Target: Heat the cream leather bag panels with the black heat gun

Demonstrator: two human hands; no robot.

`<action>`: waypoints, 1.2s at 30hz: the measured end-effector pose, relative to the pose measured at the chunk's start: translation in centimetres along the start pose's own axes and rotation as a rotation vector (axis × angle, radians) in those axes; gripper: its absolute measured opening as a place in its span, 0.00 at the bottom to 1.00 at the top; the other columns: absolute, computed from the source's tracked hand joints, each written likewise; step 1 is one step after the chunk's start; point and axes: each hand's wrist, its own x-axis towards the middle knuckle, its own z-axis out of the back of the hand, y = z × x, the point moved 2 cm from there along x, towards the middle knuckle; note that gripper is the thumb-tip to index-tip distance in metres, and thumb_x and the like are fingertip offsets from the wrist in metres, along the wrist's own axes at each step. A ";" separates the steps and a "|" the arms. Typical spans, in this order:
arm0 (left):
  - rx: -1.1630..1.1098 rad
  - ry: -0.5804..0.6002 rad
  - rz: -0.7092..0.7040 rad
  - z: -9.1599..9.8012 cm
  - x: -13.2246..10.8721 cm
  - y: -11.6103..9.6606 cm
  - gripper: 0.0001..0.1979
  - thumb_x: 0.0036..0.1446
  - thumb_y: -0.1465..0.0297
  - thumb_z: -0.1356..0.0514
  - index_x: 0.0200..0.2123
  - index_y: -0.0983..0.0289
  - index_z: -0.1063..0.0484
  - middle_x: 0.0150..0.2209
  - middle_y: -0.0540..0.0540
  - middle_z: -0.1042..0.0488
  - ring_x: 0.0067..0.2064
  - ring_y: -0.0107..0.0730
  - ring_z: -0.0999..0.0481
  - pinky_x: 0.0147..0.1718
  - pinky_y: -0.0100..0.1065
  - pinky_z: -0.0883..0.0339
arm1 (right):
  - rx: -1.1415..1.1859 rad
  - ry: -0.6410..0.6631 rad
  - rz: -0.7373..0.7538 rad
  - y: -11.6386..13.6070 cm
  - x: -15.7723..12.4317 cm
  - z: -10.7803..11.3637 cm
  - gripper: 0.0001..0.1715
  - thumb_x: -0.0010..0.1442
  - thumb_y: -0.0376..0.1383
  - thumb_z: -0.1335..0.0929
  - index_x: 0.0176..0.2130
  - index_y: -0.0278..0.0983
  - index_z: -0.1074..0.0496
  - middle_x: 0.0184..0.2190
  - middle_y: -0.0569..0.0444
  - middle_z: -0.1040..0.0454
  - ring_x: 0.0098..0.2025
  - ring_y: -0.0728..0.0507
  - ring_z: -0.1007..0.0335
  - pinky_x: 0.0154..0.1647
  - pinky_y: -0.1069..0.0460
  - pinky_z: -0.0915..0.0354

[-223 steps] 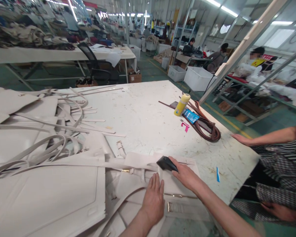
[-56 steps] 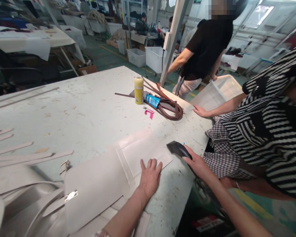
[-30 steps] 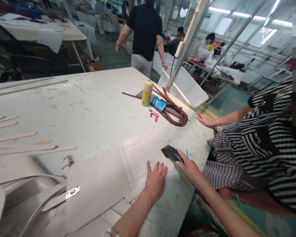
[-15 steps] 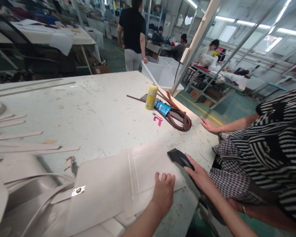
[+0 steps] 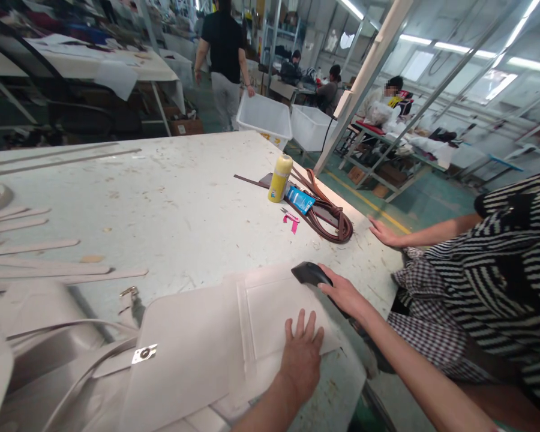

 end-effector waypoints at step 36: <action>-0.077 0.061 -0.116 -1.2 -1.1 -1.4 0.23 0.60 0.60 0.57 0.57 0.60 0.45 0.64 0.57 0.60 0.64 0.50 0.68 0.54 0.68 0.71 | -0.125 -0.082 -0.114 -1.4 2.2 1.2 0.35 0.55 0.41 0.41 0.61 0.36 0.50 0.55 0.47 0.35 0.53 0.37 0.37 0.53 0.44 0.42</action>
